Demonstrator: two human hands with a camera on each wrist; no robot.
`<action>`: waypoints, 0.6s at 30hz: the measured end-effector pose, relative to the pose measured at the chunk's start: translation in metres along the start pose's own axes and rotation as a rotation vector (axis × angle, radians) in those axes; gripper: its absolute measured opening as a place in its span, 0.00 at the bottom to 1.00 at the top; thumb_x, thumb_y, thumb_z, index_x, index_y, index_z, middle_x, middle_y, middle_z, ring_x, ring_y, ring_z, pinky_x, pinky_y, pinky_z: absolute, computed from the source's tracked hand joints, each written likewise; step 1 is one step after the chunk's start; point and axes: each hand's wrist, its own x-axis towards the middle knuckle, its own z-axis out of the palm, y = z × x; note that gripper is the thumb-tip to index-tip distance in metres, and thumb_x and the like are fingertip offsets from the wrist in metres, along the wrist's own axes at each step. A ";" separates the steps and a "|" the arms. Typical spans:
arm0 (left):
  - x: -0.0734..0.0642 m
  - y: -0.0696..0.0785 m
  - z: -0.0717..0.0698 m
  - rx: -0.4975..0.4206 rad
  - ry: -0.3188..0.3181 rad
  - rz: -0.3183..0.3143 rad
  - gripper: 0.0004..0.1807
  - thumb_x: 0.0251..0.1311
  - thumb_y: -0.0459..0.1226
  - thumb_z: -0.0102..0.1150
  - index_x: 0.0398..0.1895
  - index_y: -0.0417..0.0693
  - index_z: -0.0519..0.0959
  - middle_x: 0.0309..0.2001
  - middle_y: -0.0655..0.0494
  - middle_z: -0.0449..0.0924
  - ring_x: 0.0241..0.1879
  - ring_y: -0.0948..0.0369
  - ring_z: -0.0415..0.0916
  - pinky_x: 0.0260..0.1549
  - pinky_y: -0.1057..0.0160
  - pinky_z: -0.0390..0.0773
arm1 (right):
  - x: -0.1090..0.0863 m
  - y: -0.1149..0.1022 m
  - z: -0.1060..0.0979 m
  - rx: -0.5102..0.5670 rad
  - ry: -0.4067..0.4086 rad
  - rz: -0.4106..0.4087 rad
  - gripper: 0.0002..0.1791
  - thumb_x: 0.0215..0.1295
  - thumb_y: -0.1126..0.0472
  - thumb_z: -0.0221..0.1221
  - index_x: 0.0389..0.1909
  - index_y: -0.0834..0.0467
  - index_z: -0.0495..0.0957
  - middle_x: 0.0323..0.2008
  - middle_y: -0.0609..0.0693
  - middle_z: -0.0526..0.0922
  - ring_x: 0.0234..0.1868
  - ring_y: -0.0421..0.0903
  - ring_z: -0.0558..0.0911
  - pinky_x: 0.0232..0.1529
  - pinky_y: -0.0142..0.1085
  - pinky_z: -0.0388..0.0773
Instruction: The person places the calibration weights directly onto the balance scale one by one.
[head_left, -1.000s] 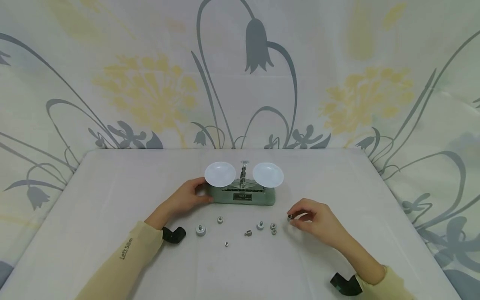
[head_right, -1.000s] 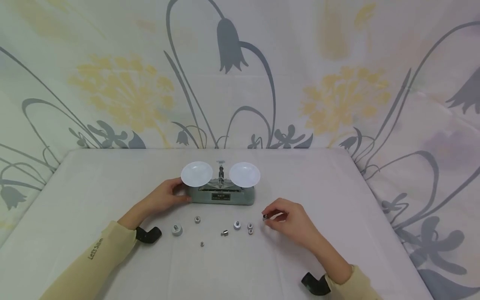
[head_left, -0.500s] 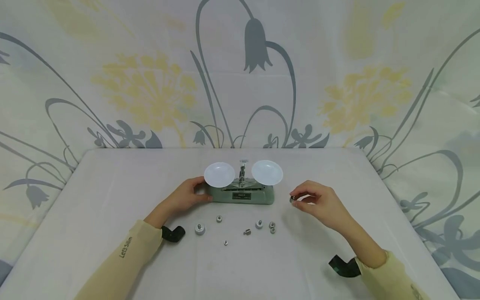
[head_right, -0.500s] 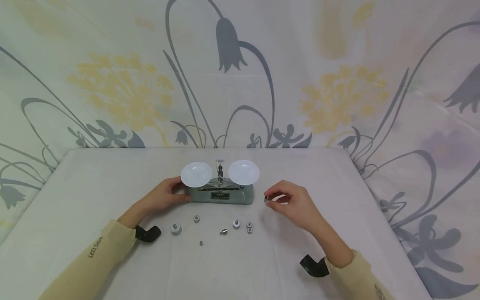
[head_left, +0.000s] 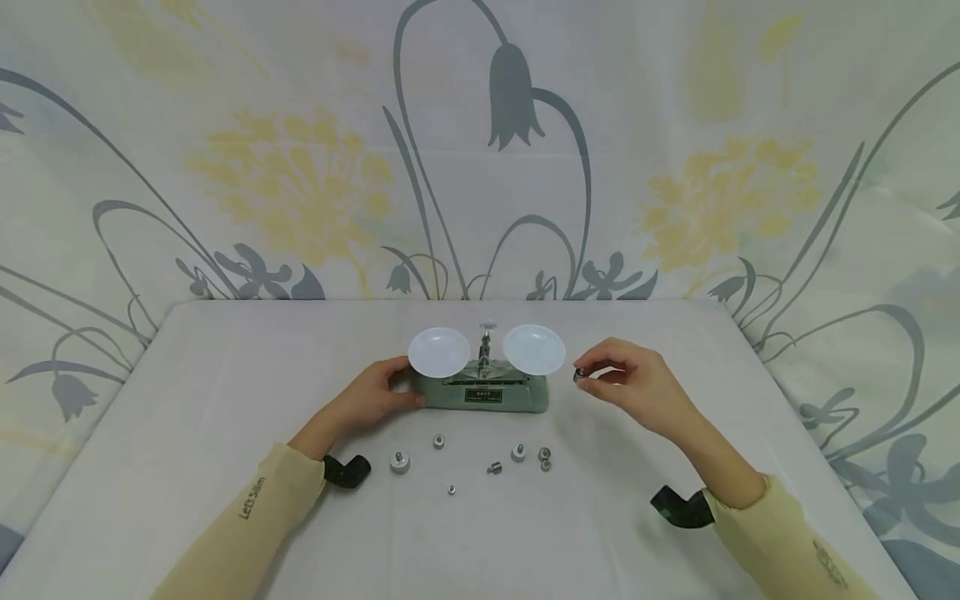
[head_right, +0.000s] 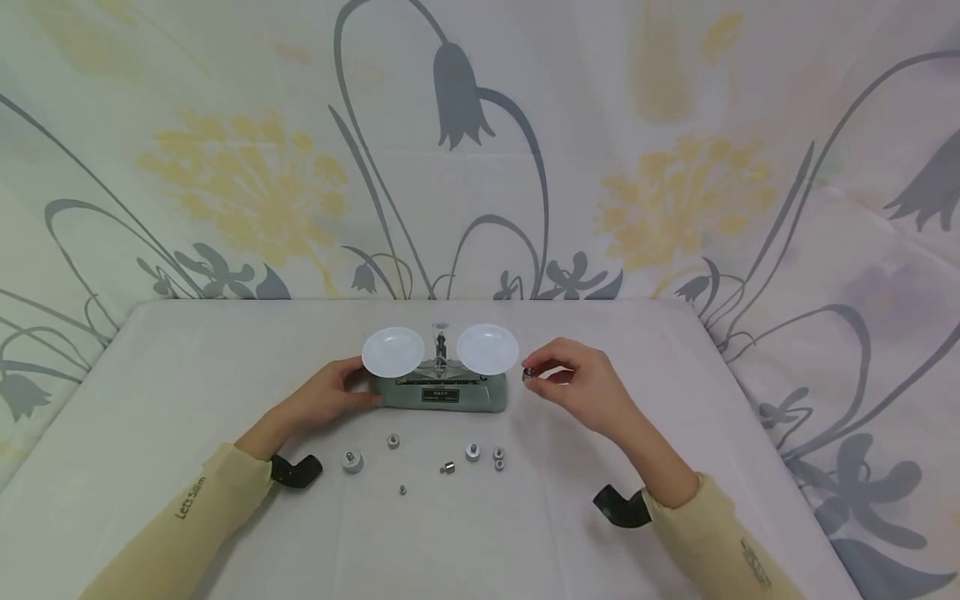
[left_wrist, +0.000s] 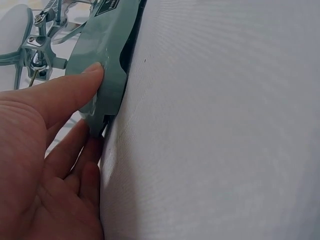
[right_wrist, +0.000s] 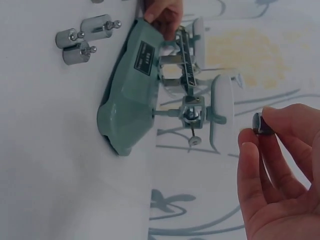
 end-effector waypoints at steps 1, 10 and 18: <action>0.000 0.000 0.000 0.002 0.000 -0.001 0.35 0.56 0.32 0.70 0.68 0.33 0.69 0.68 0.38 0.68 0.72 0.43 0.58 0.70 0.44 0.57 | 0.002 -0.001 0.000 -0.001 0.000 -0.005 0.11 0.59 0.76 0.66 0.42 0.62 0.83 0.40 0.55 0.82 0.41 0.46 0.84 0.42 0.32 0.84; 0.000 0.002 0.000 -0.008 -0.002 0.003 0.36 0.56 0.31 0.70 0.69 0.33 0.68 0.69 0.39 0.67 0.72 0.43 0.57 0.70 0.44 0.56 | 0.019 -0.002 -0.001 -0.030 -0.003 0.029 0.10 0.58 0.73 0.68 0.42 0.65 0.83 0.40 0.54 0.83 0.43 0.45 0.84 0.42 0.32 0.84; -0.002 0.005 0.000 0.000 -0.003 -0.009 0.37 0.57 0.32 0.70 0.70 0.33 0.67 0.70 0.38 0.66 0.72 0.43 0.56 0.70 0.44 0.56 | 0.032 -0.004 0.000 -0.067 -0.011 0.066 0.10 0.59 0.73 0.68 0.42 0.64 0.84 0.41 0.54 0.83 0.44 0.48 0.84 0.43 0.32 0.83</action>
